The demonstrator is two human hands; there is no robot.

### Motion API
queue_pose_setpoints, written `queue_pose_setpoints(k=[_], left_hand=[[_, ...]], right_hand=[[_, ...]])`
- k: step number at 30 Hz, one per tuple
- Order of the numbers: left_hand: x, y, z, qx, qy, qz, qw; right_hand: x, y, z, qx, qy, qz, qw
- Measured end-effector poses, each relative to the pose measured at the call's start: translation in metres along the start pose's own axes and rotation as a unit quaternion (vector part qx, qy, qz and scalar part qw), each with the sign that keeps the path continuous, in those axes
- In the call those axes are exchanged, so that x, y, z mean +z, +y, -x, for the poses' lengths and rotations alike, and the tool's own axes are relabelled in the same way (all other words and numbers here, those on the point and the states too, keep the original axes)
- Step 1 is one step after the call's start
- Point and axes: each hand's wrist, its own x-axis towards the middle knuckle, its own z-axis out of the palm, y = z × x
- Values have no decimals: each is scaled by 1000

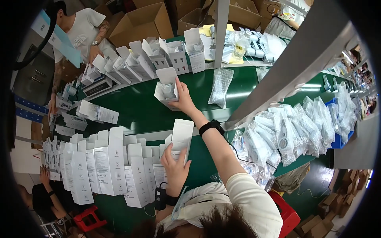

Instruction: The person packages handheld fans by hand, placing a fan, a charging cable, and a manual into a box before setting it aside. This process is repeated multiple times throughout the video.

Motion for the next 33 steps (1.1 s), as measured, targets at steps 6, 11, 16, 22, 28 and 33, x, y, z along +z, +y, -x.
queue_pose_setpoints(k=[6,11,16,22,28,33], left_hand=[[23,-14,-30,-65,119,22,991],[40,-34,-22,-131,-48,22,990],[30,-28,-29,-197,-159,10,967],[14,-36,-24,-237,-77,150,957],[16,-16,-9,-107,144,371,911],[35,-1,-6,21,64,448,892]], right_hand=[[-49,35,-7,-48,165,269,948],[-71,64,-27,320,261,472,779],[-75,69,-25,453,81,330,824],[-72,-43,48,112,174,192,959],[-103,-98,155,66,64,175,980],[-123,-92,199,193,10,-111,975]])
